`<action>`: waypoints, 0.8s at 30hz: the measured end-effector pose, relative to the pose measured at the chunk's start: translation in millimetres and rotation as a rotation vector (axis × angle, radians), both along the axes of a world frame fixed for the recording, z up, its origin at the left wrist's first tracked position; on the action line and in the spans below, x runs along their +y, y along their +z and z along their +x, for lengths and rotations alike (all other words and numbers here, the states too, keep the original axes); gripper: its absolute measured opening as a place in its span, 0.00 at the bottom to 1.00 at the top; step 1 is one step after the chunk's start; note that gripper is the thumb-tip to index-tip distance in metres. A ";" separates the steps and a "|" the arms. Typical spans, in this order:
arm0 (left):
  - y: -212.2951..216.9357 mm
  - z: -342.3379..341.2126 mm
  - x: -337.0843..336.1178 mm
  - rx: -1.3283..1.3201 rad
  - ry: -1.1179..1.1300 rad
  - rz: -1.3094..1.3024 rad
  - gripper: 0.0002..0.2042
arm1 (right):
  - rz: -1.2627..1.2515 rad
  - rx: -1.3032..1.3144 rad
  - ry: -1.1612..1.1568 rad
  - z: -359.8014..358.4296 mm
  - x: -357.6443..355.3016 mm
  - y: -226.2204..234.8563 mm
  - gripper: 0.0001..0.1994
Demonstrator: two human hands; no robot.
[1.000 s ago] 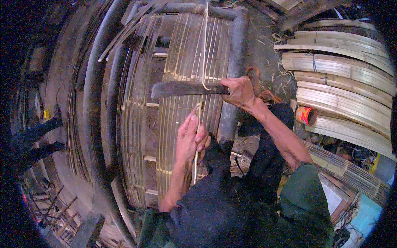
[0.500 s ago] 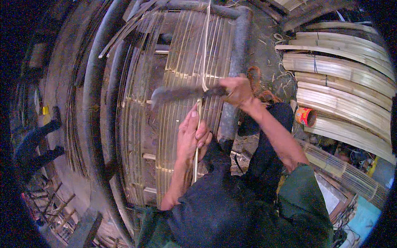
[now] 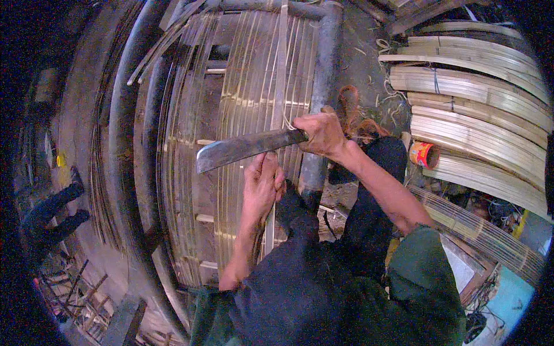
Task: The person weaves a bamboo mat by hand, inserting thin bamboo strips into a frame and securing them with twine. They use a knife to trim excess material and adjust the strips to maintain alignment.
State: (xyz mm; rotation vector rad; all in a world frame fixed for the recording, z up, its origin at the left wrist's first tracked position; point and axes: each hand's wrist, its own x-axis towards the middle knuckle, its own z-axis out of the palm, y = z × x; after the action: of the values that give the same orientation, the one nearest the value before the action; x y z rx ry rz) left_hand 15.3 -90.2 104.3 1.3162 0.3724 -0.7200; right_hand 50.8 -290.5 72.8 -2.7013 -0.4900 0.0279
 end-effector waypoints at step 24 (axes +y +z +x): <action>-26.1 148.2 13.3 -0.754 0.264 -0.215 0.33 | 0.517 0.144 -0.282 -25.2 0.1 31.8 0.16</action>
State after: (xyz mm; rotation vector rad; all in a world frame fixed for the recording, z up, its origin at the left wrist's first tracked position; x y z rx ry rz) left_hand 163.5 -76.9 78.2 1.2072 -0.1403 -0.0118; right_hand 25.7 -290.4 104.6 -2.2133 -0.0537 0.0151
